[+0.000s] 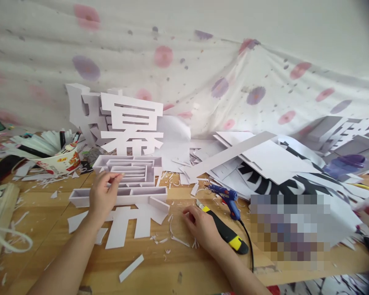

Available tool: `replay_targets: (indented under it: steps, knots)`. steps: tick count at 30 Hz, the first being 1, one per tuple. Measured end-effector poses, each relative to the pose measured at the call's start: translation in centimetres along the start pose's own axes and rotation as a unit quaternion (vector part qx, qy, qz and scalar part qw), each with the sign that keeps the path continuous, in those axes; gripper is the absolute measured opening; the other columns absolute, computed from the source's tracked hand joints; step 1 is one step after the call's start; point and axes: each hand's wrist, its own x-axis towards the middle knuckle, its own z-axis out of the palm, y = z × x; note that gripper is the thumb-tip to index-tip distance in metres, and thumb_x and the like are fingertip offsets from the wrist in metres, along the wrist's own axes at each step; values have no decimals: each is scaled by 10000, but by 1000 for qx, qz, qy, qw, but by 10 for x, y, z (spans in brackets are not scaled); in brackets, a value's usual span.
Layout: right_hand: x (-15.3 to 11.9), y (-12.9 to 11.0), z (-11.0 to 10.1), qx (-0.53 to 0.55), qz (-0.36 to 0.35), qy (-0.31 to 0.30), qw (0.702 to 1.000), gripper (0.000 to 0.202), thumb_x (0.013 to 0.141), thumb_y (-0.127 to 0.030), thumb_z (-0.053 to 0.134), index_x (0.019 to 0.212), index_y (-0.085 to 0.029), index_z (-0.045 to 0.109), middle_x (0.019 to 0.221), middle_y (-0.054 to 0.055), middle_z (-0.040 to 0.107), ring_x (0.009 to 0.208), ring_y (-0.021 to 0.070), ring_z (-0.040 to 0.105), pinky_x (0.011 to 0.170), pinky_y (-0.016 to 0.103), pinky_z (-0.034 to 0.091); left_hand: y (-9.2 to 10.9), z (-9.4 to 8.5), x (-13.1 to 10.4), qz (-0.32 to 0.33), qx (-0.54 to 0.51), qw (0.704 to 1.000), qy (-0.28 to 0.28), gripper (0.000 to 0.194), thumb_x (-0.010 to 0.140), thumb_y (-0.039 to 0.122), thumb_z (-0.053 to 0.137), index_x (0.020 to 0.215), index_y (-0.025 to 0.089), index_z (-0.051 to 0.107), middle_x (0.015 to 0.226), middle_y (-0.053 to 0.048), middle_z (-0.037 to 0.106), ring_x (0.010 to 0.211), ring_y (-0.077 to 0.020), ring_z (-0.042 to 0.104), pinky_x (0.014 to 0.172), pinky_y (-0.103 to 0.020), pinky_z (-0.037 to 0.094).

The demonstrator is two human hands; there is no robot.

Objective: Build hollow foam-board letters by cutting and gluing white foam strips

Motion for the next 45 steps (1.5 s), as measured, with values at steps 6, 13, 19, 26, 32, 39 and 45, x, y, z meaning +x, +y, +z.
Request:
replay_targets:
  steps: [6, 13, 19, 26, 32, 39, 45]
  knots:
    - [-1, 4, 4, -7, 11, 4, 1000, 105, 832, -158, 495, 808, -197, 589, 770, 4, 640, 703, 133, 589, 631, 219, 390, -12, -5, 3, -115, 33, 992, 27, 227, 775, 423, 553, 710, 206, 534, 682, 10, 534, 666, -170, 496, 666, -304, 391]
    - [11, -24, 2, 34, -29, -35, 998, 210, 821, -197, 507, 978, -235, 641, 980, 32, 622, 793, 143, 604, 665, 231, 404, 5, 3, -6, -99, 74, 992, 15, 239, 775, 435, 570, 680, 220, 529, 673, 11, 516, 689, -182, 516, 692, -312, 403]
    - [30, -41, 5, 39, -6, -89, 995, 102, 754, -177, 553, 801, -207, 638, 868, 17, 634, 740, 150, 591, 577, 221, 342, 8, 6, -15, 13, 116, 993, 21, 188, 811, 363, 549, 700, 215, 520, 696, -9, 532, 721, -186, 522, 741, -319, 414]
    - [29, -41, 11, 60, 31, -78, 995, 118, 769, -156, 543, 765, -204, 650, 835, 14, 645, 720, 158, 593, 556, 229, 304, 8, 10, -16, 43, 125, 991, 20, 169, 808, 325, 561, 688, 215, 519, 663, -12, 526, 686, -185, 511, 720, -325, 410]
    - [26, -39, 17, 65, 11, -62, 996, 140, 782, -159, 549, 757, -219, 673, 805, 7, 650, 699, 147, 593, 543, 224, 307, 10, 9, -15, 35, 121, 992, 8, 149, 806, 319, 555, 694, 225, 523, 668, -15, 535, 689, -194, 514, 720, -332, 411]
    - [20, -38, 18, 87, -26, -84, 992, 211, 776, -133, 512, 837, -238, 684, 845, 8, 655, 746, 148, 587, 616, 221, 372, 8, 6, -17, 10, 150, 988, -43, 184, 829, 371, 494, 711, 231, 511, 708, -23, 561, 715, -202, 535, 671, -309, 404]
    - [24, -26, 11, 139, -89, -137, 977, 512, 647, -49, 470, 1102, -241, 602, 891, 5, 653, 765, 142, 590, 655, 209, 403, 6, 6, -21, 62, 192, 977, -68, 168, 843, 294, 468, 691, 228, 494, 676, -18, 551, 694, -194, 524, 640, -296, 393]
